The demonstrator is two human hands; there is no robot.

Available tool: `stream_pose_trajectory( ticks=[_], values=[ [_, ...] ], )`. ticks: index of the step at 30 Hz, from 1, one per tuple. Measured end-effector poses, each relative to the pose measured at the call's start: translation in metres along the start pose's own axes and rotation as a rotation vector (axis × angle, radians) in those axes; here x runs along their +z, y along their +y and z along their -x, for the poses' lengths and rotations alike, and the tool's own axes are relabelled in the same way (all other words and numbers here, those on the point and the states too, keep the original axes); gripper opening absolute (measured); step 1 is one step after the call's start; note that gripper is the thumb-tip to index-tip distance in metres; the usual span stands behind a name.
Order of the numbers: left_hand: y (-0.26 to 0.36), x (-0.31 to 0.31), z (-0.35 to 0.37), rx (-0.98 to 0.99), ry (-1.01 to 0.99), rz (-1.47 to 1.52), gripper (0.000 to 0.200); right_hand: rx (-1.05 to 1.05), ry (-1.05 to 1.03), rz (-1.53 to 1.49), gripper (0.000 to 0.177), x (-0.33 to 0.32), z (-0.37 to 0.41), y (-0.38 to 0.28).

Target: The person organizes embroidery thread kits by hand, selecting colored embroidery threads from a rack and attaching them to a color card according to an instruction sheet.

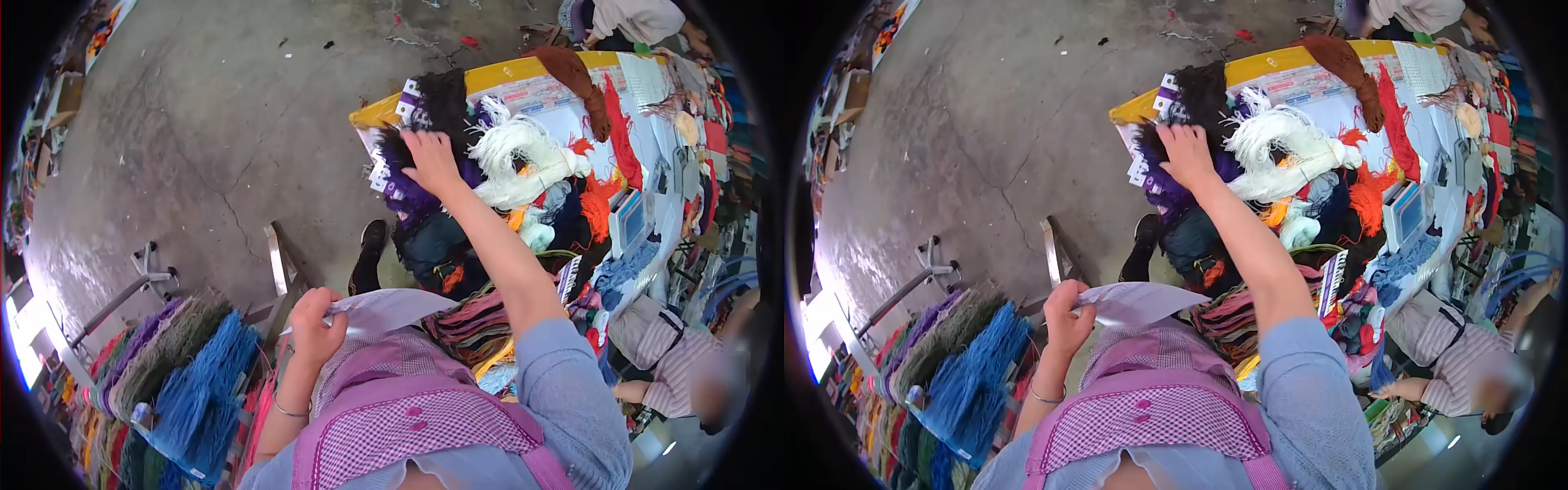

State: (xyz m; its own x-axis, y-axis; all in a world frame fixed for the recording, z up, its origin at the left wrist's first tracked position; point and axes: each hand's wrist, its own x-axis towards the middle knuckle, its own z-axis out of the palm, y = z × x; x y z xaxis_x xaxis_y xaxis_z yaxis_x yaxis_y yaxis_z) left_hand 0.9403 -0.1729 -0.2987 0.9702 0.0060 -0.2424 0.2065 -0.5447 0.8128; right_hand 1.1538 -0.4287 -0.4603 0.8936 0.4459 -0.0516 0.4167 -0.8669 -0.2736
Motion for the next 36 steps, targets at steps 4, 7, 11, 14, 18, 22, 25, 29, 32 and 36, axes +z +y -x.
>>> stream_pose_trajectory(
  ticks=[4, 7, 11, 14, 18, 22, 25, 29, 32, 36],
  values=[
    [-0.003, 0.001, -0.025, 0.057, -0.022, -0.011, 0.014, -0.103, -0.085, 0.034, 0.033, -0.026, 0.064, 0.035],
    [-0.002, -0.001, -0.038, 0.076, -0.055, 0.006, 0.015, 0.01, -0.116, 0.021, 0.024, -0.057, 0.09, 0.049],
    [-0.001, -0.003, -0.046, 0.092, -0.127, 0.01, 0.015, 0.103, -0.095, 0.076, 0.025, -0.072, 0.096, 0.055],
    [0.004, 0.0, -0.05, 0.126, -0.163, 0.009, 0.016, 0.122, -0.131, 0.109, 0.029, -0.067, 0.089, 0.049],
    [0.006, 0.005, -0.051, 0.191, -0.198, 0.001, 0.016, 0.097, -0.208, 0.149, 0.043, -0.063, 0.067, 0.03],
    [0.004, 0.013, -0.05, 0.211, -0.269, -0.084, 0.014, -0.19, -0.098, 0.314, 0.068, -0.052, 0.035, 0.032],
    [-0.008, 0.027, -0.05, 0.24, -0.279, -0.059, 0.012, 0.148, -0.269, 0.32, 0.074, -0.064, 0.026, 0.046],
    [-0.025, 0.038, -0.056, -0.027, -0.3, 0.1, 0.011, 0.293, -0.168, 0.341, 0.088, -0.084, 0.046, 0.053],
    [-0.051, 0.053, -0.08, -0.179, -0.277, 0.187, 0.029, 0.448, -0.177, 0.307, 0.09, -0.097, 0.059, 0.05],
    [-0.068, 0.091, -0.132, -0.324, -0.026, -0.04, 0.046, 0.524, -0.121, 0.304, 0.078, -0.105, 0.081, 0.051]
  ],
)
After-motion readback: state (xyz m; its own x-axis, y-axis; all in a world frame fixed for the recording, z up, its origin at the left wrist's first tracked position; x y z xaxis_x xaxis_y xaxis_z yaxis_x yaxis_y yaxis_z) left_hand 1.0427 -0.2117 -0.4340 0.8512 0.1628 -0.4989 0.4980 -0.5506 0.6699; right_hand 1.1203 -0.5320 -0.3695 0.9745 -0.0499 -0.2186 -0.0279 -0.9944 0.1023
